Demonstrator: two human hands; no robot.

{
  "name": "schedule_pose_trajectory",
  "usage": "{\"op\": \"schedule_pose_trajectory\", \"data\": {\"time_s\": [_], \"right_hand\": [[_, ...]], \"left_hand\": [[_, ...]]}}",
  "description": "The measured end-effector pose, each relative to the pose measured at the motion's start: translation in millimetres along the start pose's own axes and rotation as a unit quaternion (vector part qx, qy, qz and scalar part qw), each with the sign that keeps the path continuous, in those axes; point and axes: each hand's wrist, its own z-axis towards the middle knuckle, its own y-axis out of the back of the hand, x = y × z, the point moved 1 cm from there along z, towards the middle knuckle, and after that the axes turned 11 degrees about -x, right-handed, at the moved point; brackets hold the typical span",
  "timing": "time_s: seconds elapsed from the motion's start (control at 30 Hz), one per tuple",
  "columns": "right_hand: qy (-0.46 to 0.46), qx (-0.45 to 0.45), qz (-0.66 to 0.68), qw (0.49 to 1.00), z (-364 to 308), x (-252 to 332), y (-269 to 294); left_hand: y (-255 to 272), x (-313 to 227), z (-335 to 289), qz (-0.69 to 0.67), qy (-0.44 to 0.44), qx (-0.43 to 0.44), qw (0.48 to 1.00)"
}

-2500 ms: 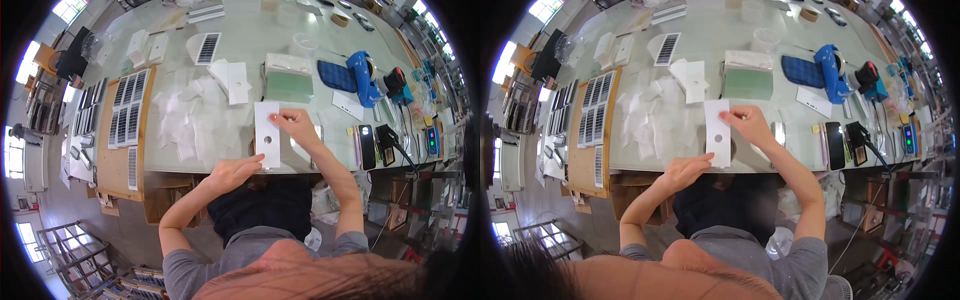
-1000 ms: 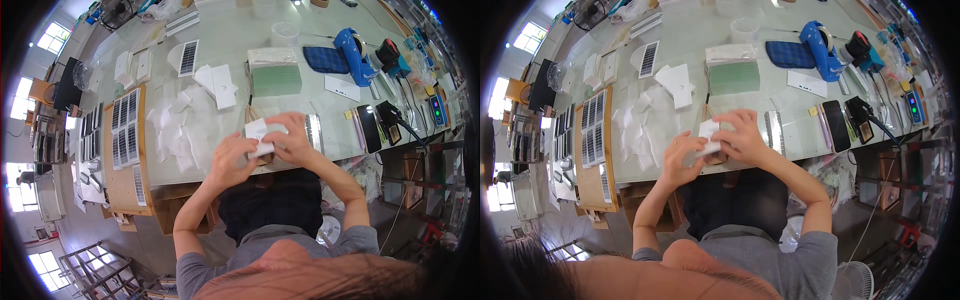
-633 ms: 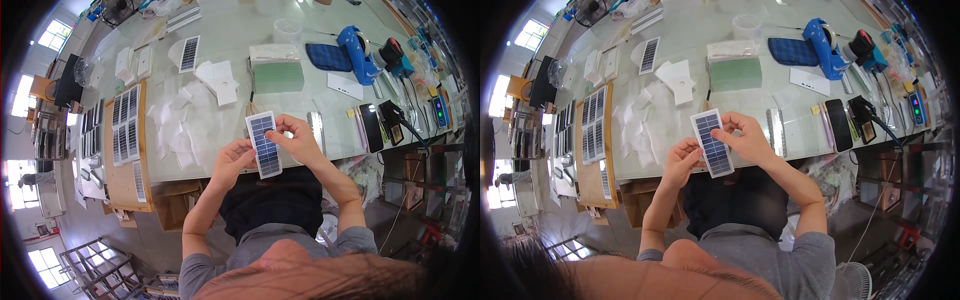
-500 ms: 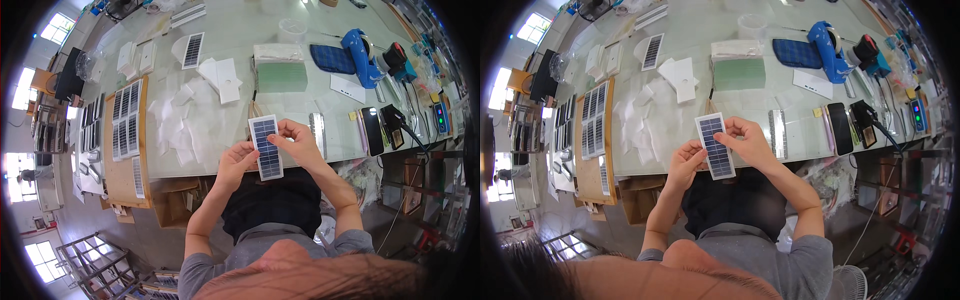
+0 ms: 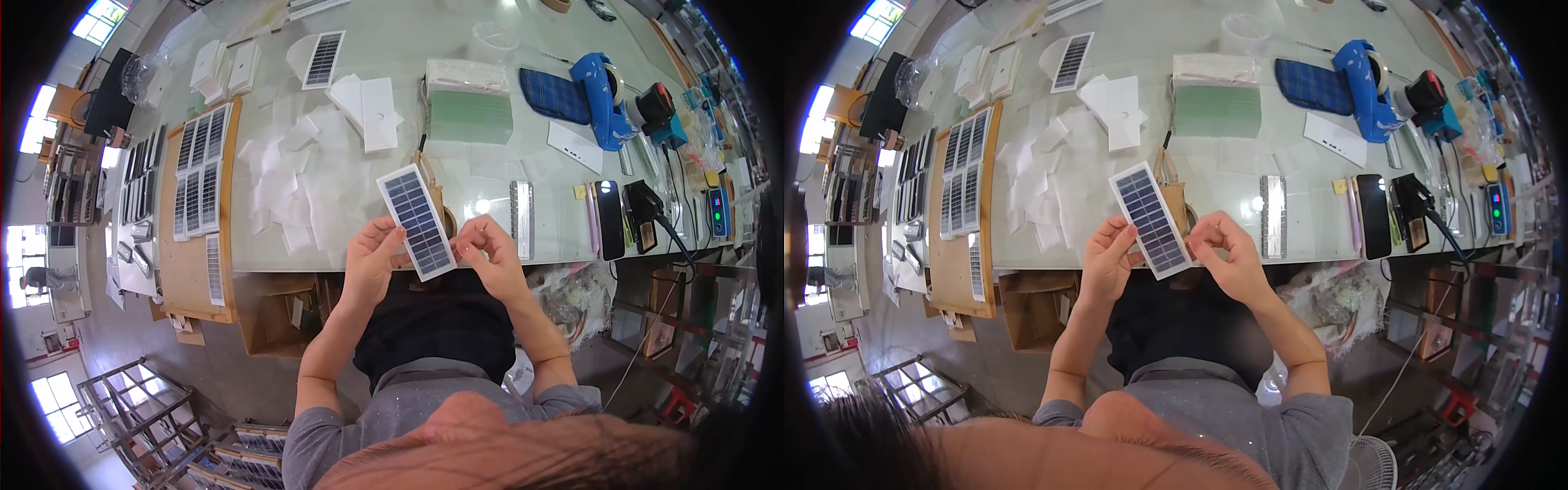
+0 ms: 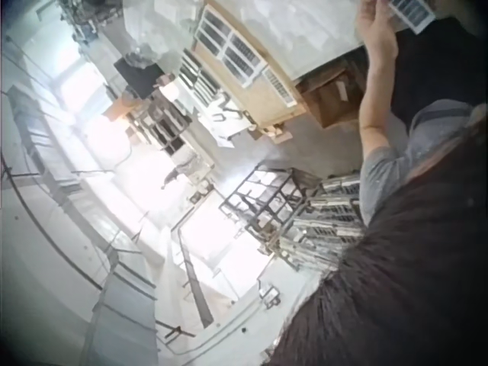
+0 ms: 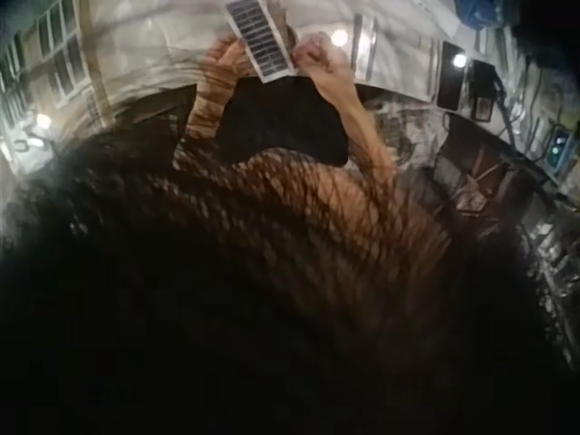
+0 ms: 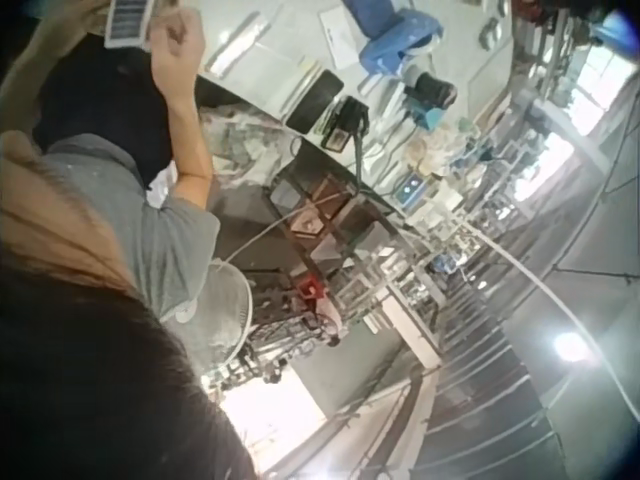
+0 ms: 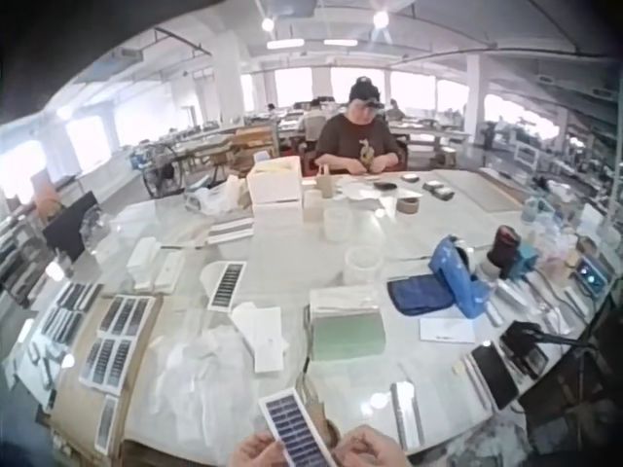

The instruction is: The person assembles small solar panels by layering film sheets, solar cell strips, and backing covers into a fixture by hand, then placing each assembled panel onto a board.

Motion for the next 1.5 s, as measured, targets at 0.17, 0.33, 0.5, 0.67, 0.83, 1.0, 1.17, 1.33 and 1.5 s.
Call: {"op": "schedule_pose_trajectory", "data": {"time_s": [0.17, 0.33, 0.5, 0.67, 0.83, 1.0, 1.17, 1.33, 1.5], "right_hand": [[-0.015, 0.033, -0.066, 0.997, -7, -3, 4], [-0.022, 0.016, -0.093, 0.995, -7, -4, 2], [0.021, 0.002, -0.116, 0.993, -9, -4, -4], [-0.001, -0.007, -0.122, 0.993, -11, -4, -2], [0.006, -0.009, -0.14, 0.99, -11, -4, 0], [-0.013, -0.024, -0.115, 0.993, -9, -6, 6], [-0.01, -0.019, -0.149, 0.989, -10, -10, 0], [0.062, -0.017, -0.182, 0.981, -18, -3, 1], [0.025, -0.053, -0.099, 0.993, -24, -1, 22]], "left_hand": [[2, 1, 1, -0.023, 0.006, 0.0, 1.0], [0, -1, -1, -0.042, 0.003, 0.004, 0.999], [4, -3, -4, -0.03, 0.011, 0.01, 0.999], [7, -1, -4, -0.025, 0.007, 0.007, 1.0], [6, -3, -5, -0.02, 0.007, 0.003, 1.0], [-1, -4, -3, -0.005, -0.005, 0.005, 1.0], [10, -6, -6, 0.003, -0.021, -0.007, 1.0], [32, -26, -17, -0.033, -0.02, -0.056, 0.998], [170, -104, -32, 0.112, -0.214, -0.331, 0.912]]}}
